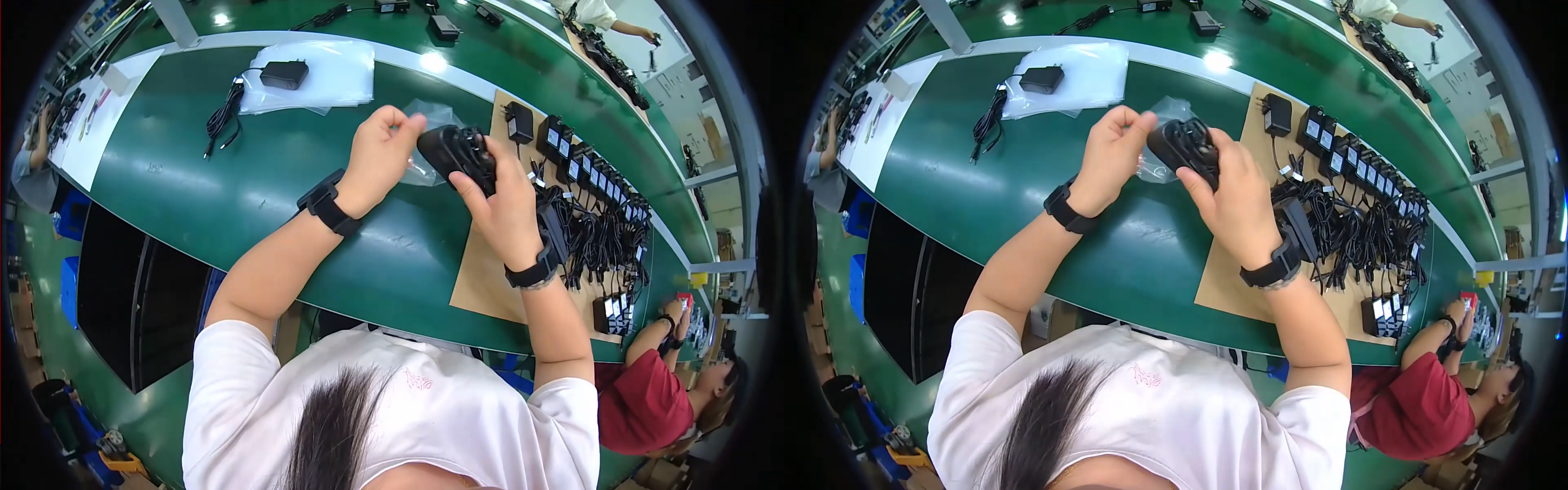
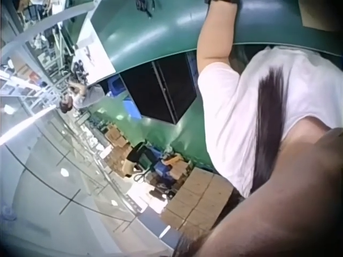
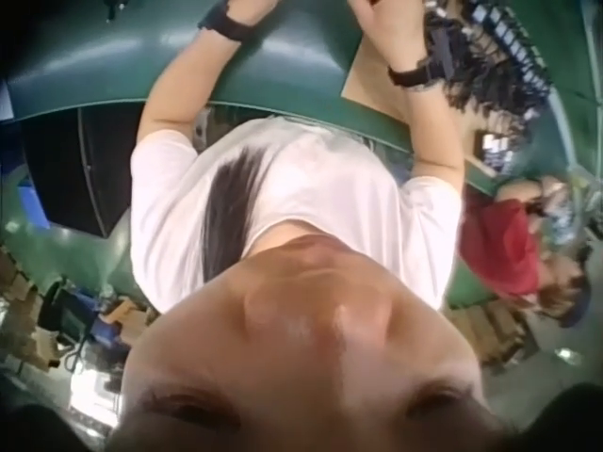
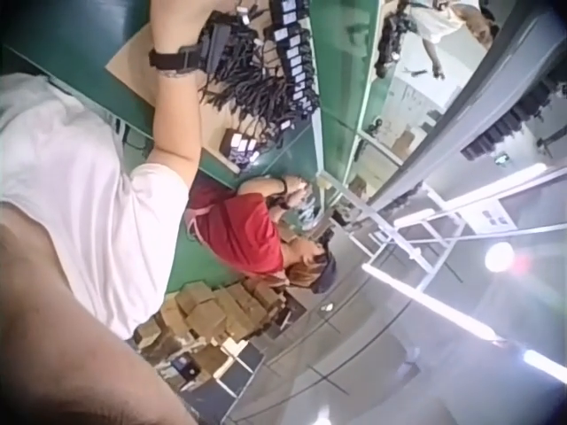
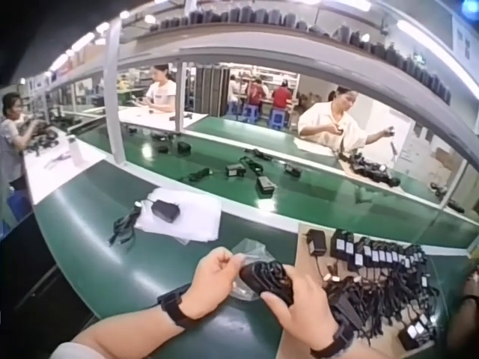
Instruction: Packaging power adapters into plastic bags at an assembly station.
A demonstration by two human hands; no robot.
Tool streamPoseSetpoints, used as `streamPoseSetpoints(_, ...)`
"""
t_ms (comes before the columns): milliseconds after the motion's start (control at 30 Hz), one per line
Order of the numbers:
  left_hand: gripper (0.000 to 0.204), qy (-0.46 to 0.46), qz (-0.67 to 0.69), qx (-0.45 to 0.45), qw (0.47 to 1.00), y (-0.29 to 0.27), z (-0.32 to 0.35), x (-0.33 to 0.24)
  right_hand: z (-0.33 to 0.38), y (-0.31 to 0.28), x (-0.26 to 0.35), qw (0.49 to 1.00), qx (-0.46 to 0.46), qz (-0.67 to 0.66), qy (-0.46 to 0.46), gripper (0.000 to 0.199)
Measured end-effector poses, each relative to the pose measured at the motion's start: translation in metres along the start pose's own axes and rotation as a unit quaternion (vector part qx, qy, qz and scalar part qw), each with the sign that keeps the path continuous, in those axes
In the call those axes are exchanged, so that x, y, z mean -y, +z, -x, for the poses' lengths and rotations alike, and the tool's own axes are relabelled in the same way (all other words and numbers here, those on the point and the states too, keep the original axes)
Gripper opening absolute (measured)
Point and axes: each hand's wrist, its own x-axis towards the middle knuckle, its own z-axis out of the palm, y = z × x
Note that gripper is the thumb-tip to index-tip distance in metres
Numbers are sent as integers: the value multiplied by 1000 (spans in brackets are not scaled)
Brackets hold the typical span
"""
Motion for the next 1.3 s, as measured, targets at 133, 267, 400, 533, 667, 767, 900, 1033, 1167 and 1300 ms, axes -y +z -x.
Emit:
streamPoseSetpoints(133, 19, 45, 123, 34, 991, 3, 10, -16, 2, 8, 3, 996, 67, 44, -40, 51)
streamPoseSetpoints(267, 14, 165, -49, 13, 985, 10, 12, -19, -1, 19, 9, 990, 84, 85, -70, 50)
streamPoseSetpoints(400, 12, 326, -190, -9, 926, 12, 17, -18, -2, 34, -12, 983, 130, 116, -66, 40)
streamPoseSetpoints(533, 14, 438, -289, 12, 851, 15, 22, -20, -17, 19, -15, 995, 35, -72, 62, 34)
streamPoseSetpoints(667, 23, 80, 36, -6, 996, -4, 7, -24, -25, -19, -17, 989, 114, -45, 78, 47)
streamPoseSetpoints(767, 22, 80, -15, -38, 996, -11, 2, -25, -19, -28, -18, 987, 124, -72, 73, 46)
streamPoseSetpoints(900, 22, 206, -141, -70, 966, -3, 6, -21, -21, -27, -2, 972, -74, -199, 100, 52)
streamPoseSetpoints(1033, 19, 242, -211, -79, 944, 1, 9, -24, -13, -25, 5, 986, -100, -130, 29, 52)
streamPoseSetpoints(1167, 18, 222, -195, -72, 953, 0, 11, -22, -15, -37, 20, 988, -125, -85, -39, 50)
streamPoseSetpoints(1300, 18, 93, 33, -8, 995, 3, 15, -32, -17, -18, 21, 991, 53, 70, -102, 45)
